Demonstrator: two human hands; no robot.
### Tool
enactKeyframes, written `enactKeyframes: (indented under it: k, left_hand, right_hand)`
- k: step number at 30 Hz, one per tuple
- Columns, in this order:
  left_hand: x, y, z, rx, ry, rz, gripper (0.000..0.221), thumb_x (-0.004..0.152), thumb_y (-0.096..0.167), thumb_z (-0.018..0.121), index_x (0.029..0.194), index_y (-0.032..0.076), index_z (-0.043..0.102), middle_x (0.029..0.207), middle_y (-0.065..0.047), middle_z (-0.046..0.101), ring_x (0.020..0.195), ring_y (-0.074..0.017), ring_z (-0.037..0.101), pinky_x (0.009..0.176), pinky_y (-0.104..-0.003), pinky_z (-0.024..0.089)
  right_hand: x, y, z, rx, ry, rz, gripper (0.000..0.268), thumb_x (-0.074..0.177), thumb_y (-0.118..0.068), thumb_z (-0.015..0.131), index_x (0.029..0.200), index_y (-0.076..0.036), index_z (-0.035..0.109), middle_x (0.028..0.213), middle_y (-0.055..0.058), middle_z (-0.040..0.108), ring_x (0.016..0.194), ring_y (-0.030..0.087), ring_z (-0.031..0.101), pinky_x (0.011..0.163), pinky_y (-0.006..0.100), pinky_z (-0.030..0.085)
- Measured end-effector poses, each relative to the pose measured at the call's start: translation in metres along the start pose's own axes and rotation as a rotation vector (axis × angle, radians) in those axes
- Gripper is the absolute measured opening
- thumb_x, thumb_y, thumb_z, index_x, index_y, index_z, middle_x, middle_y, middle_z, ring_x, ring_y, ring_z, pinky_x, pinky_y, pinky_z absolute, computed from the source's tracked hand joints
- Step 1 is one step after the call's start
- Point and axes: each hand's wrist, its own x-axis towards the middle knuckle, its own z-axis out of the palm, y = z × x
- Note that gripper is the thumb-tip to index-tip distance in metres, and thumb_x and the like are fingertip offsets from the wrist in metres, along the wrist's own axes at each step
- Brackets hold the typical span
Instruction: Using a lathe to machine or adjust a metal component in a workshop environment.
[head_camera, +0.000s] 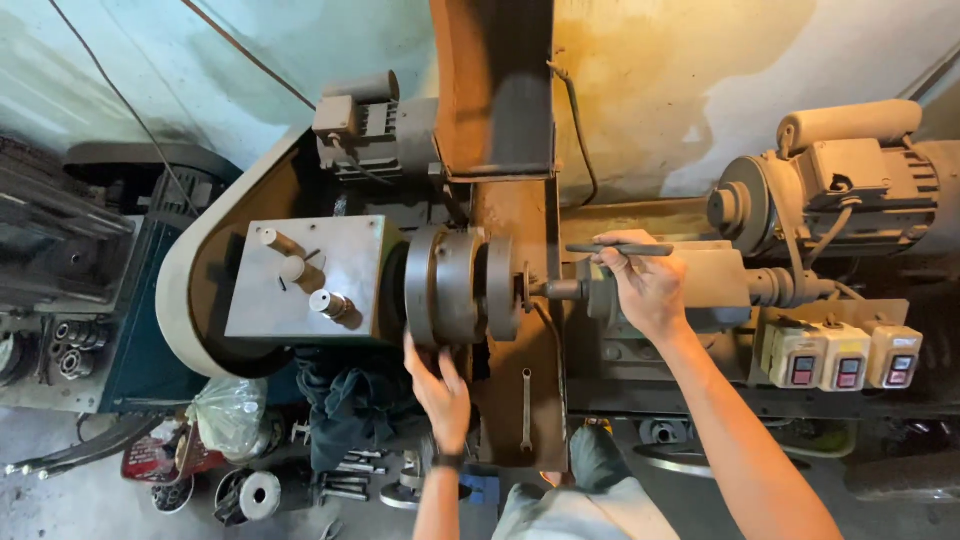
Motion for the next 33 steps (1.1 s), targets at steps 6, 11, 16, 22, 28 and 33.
enactKeyframes:
  k: [6, 11, 16, 22, 28, 33]
  left_hand:
    - [-0.094, -0.034, -0.097, 0.193, -0.157, -0.319, 0.043, 0.089, 0.001, 0.064, 0.132, 0.001, 0.062, 0.122, -0.013, 0.069, 0.101, -0.0241, 0.07, 0.09, -0.033, 0.056]
    - [-0.176, -0.158, -0.171, 0.806, -0.186, -0.352, 0.07, 0.096, 0.038, 0.063, 0.138, -0.015, 0.046, 0.121, -0.033, 0.059, 0.107, -0.0455, 0.056, 0.1, -0.048, 0.044]
    - [-0.162, -0.134, -0.167, 0.397, -0.295, -1.081, 0.07, 0.095, 0.05, 0.055, 0.141, -0.002, 0.042, 0.096, -0.028, 0.069, 0.077, -0.0397, 0.068, 0.069, -0.047, 0.055]
    - [-0.185, -0.158, -0.137, 0.559, -0.299, -0.924, 0.08, 0.09, 0.032, 0.06, 0.152, -0.005, 0.023, 0.096, -0.032, 0.072, 0.084, -0.0497, 0.07, 0.078, -0.052, 0.055]
    - [-0.178, -0.153, -0.137, 0.41, -0.261, -0.968, 0.071, 0.089, 0.018, 0.052, 0.152, -0.001, 0.023, 0.096, -0.034, 0.071, 0.084, -0.0525, 0.067, 0.08, -0.055, 0.051]
    - [-0.174, -0.148, -0.138, 0.396, -0.273, -0.984, 0.07, 0.09, 0.017, 0.052, 0.152, 0.001, 0.023, 0.101, -0.035, 0.07, 0.086, -0.0527, 0.066, 0.082, -0.055, 0.051]
  right_hand:
    - [-0.02, 0.017, -0.009, 0.311, -0.092, 0.409, 0.016, 0.102, 0.008, 0.058, 0.118, 0.005, 0.062, 0.112, 0.013, 0.066, 0.093, 0.019, 0.07, 0.086, 0.028, 0.059]
    - [-0.058, 0.016, -0.02, 0.578, 0.175, 0.615, 0.017, 0.115, -0.019, 0.052, 0.129, -0.008, 0.055, 0.119, 0.011, 0.067, 0.091, 0.02, 0.067, 0.084, 0.031, 0.058]
    - [-0.132, -0.062, 0.011, 0.539, 0.003, 0.712, 0.017, 0.115, -0.019, 0.053, 0.111, -0.003, 0.059, 0.1, 0.013, 0.067, 0.073, 0.019, 0.064, 0.067, 0.029, 0.058]
    - [-0.223, -0.067, 0.028, 0.614, -0.244, 0.908, 0.016, 0.102, 0.001, 0.054, 0.114, 0.007, 0.062, 0.103, 0.019, 0.07, 0.078, 0.023, 0.069, 0.071, 0.032, 0.062]
    - [-0.262, -0.061, 0.027, 0.651, -0.263, 1.016, 0.019, 0.101, -0.001, 0.057, 0.118, 0.005, 0.061, 0.107, 0.018, 0.072, 0.079, 0.021, 0.07, 0.07, 0.03, 0.06]
    - [-0.263, -0.061, 0.028, 0.638, -0.269, 1.011, 0.016, 0.102, -0.002, 0.057, 0.115, 0.005, 0.063, 0.105, 0.016, 0.073, 0.076, 0.018, 0.069, 0.067, 0.027, 0.058]
